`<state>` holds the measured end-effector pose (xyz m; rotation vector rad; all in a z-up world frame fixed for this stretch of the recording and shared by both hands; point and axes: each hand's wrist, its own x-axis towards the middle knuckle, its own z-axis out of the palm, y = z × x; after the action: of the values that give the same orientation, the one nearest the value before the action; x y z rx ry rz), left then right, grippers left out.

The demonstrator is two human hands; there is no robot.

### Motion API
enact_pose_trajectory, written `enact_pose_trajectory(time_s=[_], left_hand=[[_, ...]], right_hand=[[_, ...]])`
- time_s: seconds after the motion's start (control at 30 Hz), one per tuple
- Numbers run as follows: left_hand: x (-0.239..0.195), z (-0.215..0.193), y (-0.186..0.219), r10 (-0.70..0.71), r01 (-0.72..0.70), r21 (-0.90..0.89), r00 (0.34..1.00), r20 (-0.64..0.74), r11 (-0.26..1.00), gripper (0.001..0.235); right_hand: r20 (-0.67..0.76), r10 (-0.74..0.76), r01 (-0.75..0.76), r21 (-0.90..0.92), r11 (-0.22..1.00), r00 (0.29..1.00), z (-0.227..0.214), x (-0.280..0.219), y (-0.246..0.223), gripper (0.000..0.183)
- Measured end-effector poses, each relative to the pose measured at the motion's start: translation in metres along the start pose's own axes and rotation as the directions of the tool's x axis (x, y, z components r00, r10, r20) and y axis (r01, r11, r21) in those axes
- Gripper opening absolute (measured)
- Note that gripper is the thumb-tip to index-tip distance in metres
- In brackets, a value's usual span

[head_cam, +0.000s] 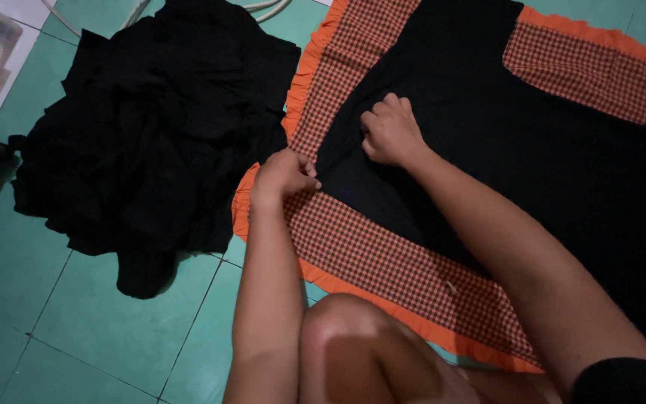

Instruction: The person folds a black piece of clothing on a checkered mat. They smooth the fabric with their hands, fold the sides inward, and then fold the bottom section up to create a neat rectangular shape.

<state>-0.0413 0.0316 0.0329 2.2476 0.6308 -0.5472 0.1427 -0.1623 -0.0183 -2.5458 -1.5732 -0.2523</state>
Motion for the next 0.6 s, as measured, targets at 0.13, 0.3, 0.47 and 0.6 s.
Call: enact_pose_trajectory(time_s=[0.13,0.3,0.47,0.6], left_hand=[[0.003,-0.002,-0.005,0.092,-0.092,-0.026,0.996,-0.009,0.995,0.029],[-0.013,-0.012,0.010,0.112,-0.111,-0.051,0.994,0.005,0.992,0.028],[-0.005,-0.004,0.007,0.077,-0.078,-0.010,0.996,-0.053,0.997,0.021],[0.005,0.001,0.001,0.106,-0.108,-0.023,0.991,-0.082,0.994,0.032]], right_hand=[[-0.058,-0.019,0.019,-0.004,1.000,0.998,0.010,0.003,-0.002,0.012],[0.005,-0.008,0.008,-0.028,1.000,1.000,0.003,0.003,-0.003,0.014],[0.032,0.042,-0.042,0.027,0.999,0.999,-0.003,0.003,-0.003,0.016],[0.183,0.160,-0.193,0.183,0.964,0.970,-0.067,0.005,-0.007,0.024]])
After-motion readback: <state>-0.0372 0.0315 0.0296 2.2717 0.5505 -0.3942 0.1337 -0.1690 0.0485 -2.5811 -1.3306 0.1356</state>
